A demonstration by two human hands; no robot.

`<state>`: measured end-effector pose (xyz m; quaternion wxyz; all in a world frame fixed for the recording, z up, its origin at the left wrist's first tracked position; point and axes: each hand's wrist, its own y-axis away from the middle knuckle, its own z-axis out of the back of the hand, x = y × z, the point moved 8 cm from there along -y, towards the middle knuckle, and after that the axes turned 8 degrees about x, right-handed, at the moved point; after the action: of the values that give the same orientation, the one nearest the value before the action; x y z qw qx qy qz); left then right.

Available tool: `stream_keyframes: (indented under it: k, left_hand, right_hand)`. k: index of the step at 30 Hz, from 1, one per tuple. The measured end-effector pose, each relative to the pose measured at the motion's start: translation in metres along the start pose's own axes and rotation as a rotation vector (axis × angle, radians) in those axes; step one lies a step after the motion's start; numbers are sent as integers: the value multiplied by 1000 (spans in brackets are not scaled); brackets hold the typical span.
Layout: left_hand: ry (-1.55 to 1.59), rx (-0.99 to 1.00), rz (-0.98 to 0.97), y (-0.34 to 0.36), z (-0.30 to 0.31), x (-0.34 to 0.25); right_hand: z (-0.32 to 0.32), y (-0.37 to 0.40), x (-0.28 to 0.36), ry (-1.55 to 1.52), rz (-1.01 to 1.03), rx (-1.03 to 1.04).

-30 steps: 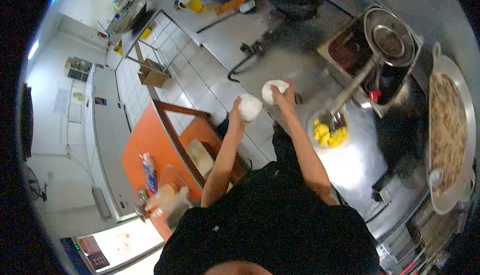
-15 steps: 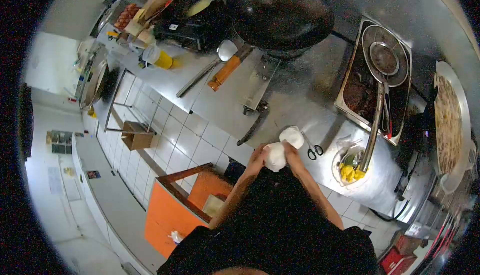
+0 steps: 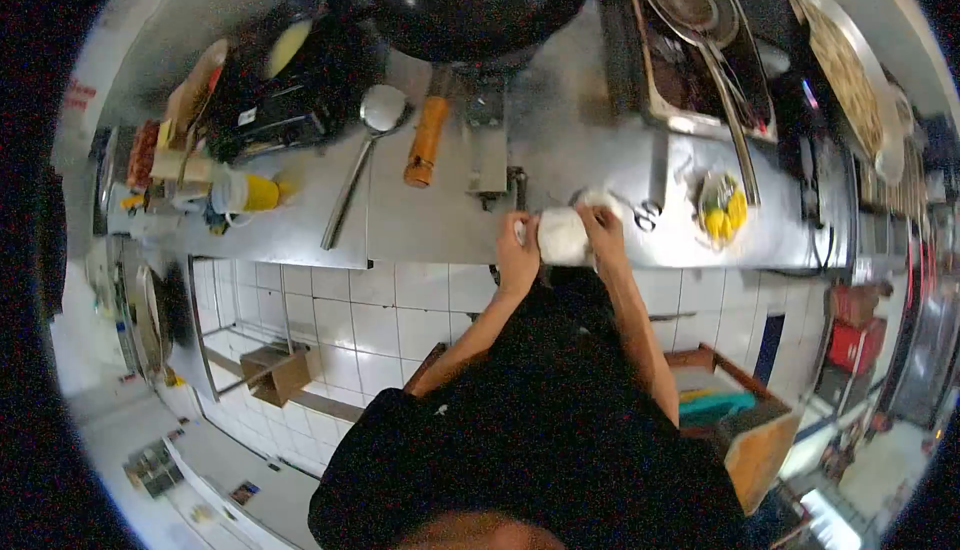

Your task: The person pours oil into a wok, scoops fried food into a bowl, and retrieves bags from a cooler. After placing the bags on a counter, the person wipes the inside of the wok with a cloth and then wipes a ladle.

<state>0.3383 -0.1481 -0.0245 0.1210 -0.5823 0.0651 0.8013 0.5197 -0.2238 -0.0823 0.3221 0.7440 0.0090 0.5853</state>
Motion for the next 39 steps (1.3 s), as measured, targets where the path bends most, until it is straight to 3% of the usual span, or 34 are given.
stream_keyframes:
  k: [2, 3, 6, 7, 9, 10, 12, 14, 16, 18, 19, 20, 22, 25, 29, 32, 34, 36, 38, 39]
  left_hand:
    - [-101, 157, 40, 1, -12, 18]
    - [-205, 272, 72, 2, -19, 29]
    - [-245, 374, 114, 14, -23, 33]
    - [-257, 381, 118, 21, -23, 32]
    - [-434, 280, -154, 17, -13, -5]
    - [-442, 288, -161, 16, -16, -7]
    - [-652, 363, -391, 20, -39, -20]
    - [-670, 392, -362, 14, -49, -12]
    - [-692, 415, -333, 4, -58, -1]
    - [-522, 457, -157, -5, -62, 17]
    - [-532, 374, -249, -6, -62, 11]
    - [-543, 384, -251, -8, -65, 6]
    - [-307, 251, -1, -18, -56, 9]
    - [-216, 143, 57, -33, -56, 51]
    - [-367, 50, -23, -51, -50, 43]
    - [-253, 114, -195, -55, -49, 5]
    - [-345, 174, -189, -49, -54, -23]
    - [-157, 360, -200, -38, -80, -39]
    - [-229, 640, -293, -4, -131, -95]
    - [-166, 833, -196, 14, -160, -90]
  right_hand:
    - [-3, 7, 45, 606, 458, -222]
    - [-10, 18, 61, 778, 594, -298]
    - [-3, 33, 65, 728, 700, -372]
    - [6, 43, 55, 716, 691, -373]
    - [20, 37, 10, 699, 306, -131]
    - [24, 38, -16, 679, 115, -13]
    - [26, 40, -42, 690, 97, 47]
    - [18, 31, -70, 163, 97, 262]
    - [18, 23, -52, 141, 131, 266]
    - [28, 17, -37, 263, 313, 141]
    - [30, 9, -38, 199, 376, 120]
    - [30, 13, -36, 186, 374, 116]
    - [45, 22, -23, 364, 369, -86]
    - [70, 33, -17, 328, 284, -254]
    - [93, 32, -18, 326, 298, -312]
    - [120, 59, -16, 196, 231, -370]
    - [149, 79, -42, 228, 245, -516]
    - [179, 121, -71, 208, 116, -643]
    - [209, 155, -120, 247, 68, -809]
    - [223, 178, -133, 216, 19, -887]
